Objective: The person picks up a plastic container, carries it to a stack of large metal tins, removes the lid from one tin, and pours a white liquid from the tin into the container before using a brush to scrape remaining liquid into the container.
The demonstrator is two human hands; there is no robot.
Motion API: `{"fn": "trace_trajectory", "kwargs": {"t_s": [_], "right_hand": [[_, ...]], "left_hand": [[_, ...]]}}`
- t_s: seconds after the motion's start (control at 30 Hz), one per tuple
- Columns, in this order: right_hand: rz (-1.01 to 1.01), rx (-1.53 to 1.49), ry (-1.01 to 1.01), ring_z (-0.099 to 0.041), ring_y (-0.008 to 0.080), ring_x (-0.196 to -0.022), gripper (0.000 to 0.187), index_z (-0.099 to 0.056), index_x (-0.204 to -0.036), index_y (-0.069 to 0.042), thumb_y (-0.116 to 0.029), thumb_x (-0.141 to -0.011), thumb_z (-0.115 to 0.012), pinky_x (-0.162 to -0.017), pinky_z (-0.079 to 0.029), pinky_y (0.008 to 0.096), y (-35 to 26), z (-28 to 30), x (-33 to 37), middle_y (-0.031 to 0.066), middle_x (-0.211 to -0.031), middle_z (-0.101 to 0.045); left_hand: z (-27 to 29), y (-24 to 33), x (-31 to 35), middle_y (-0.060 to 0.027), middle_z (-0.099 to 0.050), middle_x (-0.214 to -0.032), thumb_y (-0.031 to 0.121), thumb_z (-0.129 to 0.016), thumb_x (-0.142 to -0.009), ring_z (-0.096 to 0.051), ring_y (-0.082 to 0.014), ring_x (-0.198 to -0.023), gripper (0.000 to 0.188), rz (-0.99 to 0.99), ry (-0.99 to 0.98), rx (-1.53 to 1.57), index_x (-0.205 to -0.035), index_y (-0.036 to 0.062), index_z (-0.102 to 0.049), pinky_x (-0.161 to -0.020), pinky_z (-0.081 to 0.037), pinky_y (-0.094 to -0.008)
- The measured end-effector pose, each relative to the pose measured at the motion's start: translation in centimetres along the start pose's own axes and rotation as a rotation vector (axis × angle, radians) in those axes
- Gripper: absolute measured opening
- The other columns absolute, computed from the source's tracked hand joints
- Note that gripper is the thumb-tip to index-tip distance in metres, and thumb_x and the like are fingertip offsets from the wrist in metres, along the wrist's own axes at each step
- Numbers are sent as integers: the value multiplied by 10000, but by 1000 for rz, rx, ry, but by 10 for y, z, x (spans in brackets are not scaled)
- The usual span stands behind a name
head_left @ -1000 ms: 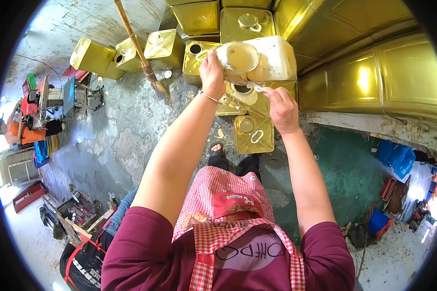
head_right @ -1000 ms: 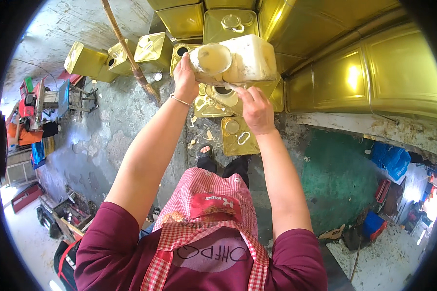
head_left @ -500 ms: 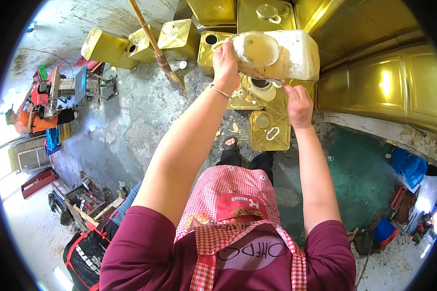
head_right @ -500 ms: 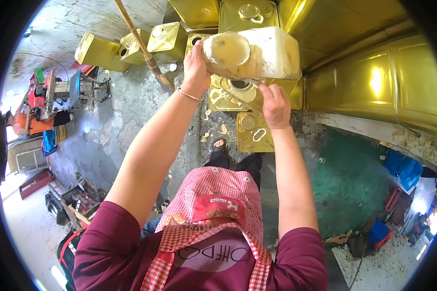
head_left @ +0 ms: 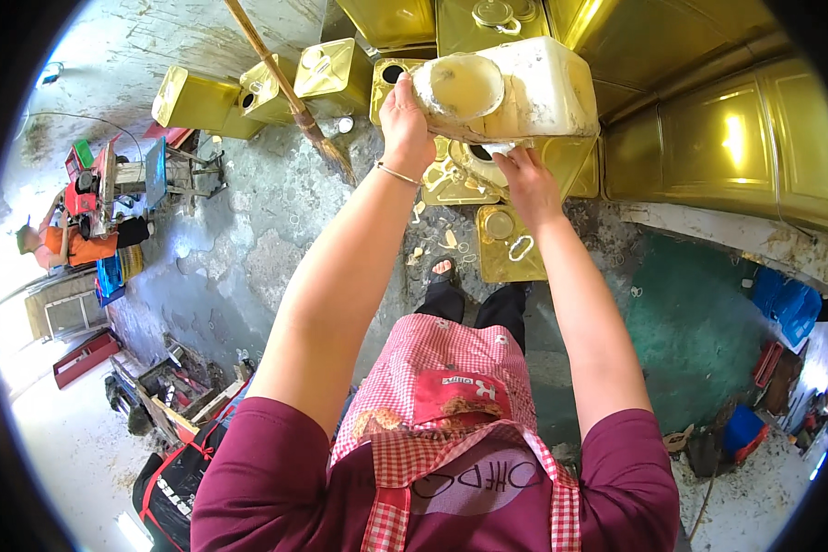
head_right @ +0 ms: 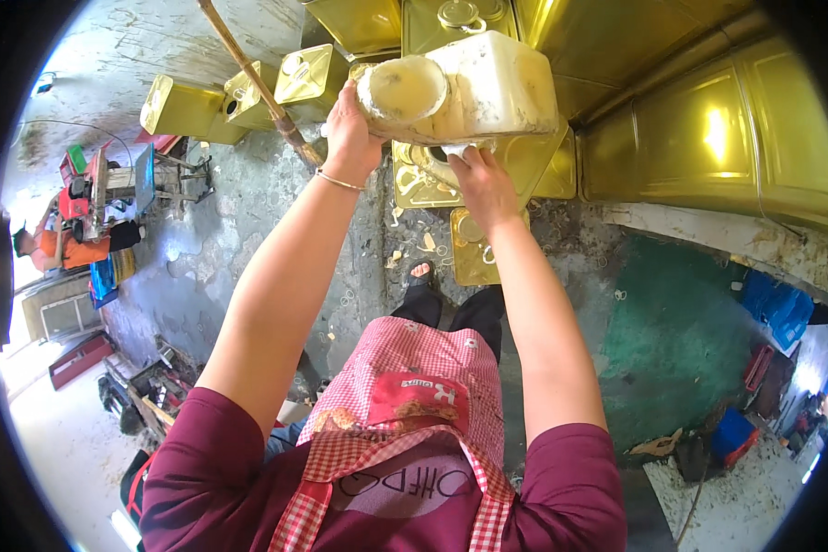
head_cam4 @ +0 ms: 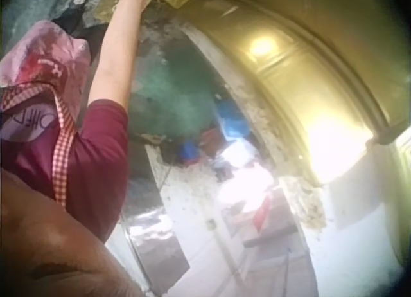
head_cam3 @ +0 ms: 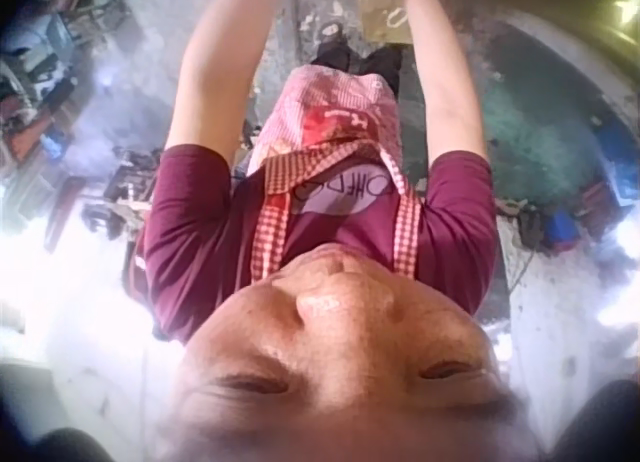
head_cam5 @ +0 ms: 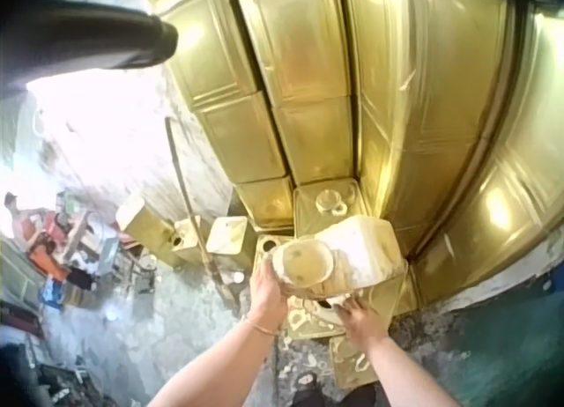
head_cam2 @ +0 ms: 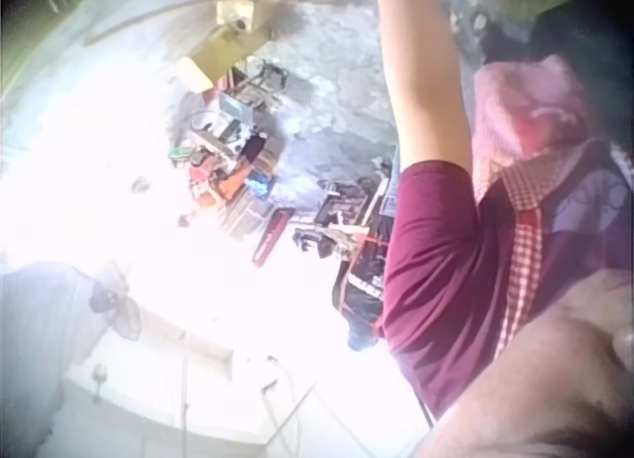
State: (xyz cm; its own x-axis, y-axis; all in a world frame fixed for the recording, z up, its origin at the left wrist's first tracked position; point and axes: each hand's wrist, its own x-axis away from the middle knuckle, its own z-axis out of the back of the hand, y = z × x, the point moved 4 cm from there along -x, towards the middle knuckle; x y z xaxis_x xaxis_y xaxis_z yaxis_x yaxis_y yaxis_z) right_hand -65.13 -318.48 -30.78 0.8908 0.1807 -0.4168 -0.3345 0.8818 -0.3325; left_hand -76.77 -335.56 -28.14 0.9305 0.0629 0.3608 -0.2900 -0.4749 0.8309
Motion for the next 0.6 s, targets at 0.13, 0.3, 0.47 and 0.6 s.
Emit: {"fn": "trace_trajectory", "kwargs": {"t_s": [0.13,0.3,0.47,0.6], "right_hand": [[64,-32,-215,-599,269,-916,250,-642,-978,-71,-26,-742,-574,-731,-541,377,-11,-8,17,59,-951,-577],[-158,-296,-55,-644,222,-730,105,-679,-918,-30,-36,-835,-615,-617,-533,323,-24,60,20,63,-802,-611],[-659,-775,410,-619,96,-574,130,-658,-977,50,-41,-891,-622,-507,-486,238,-13,113,-16,137,-755,-684],[-637,-666,498,-668,153,-573,155,-656,-974,52,-75,-898,-609,-542,-522,285,0,102,-58,142,-730,-683]], "left_hand": [[-9,6,8,-74,-636,-1036,299,-488,-1002,-610,-173,-931,319,2,84,79,-1087,1,-563,-851,-499,-339],[-4,4,2,-62,-631,-1021,300,-501,-997,-595,-157,-936,313,7,60,94,-1079,5,-568,-860,-486,-327],[-4,5,4,-52,-634,-1014,291,-501,-996,-603,-157,-916,301,-13,-5,119,-1067,8,-574,-850,-499,-323],[-10,4,10,-58,-638,-1008,275,-496,-998,-615,-163,-899,278,19,-13,105,-1066,18,-576,-831,-514,-320]]}}
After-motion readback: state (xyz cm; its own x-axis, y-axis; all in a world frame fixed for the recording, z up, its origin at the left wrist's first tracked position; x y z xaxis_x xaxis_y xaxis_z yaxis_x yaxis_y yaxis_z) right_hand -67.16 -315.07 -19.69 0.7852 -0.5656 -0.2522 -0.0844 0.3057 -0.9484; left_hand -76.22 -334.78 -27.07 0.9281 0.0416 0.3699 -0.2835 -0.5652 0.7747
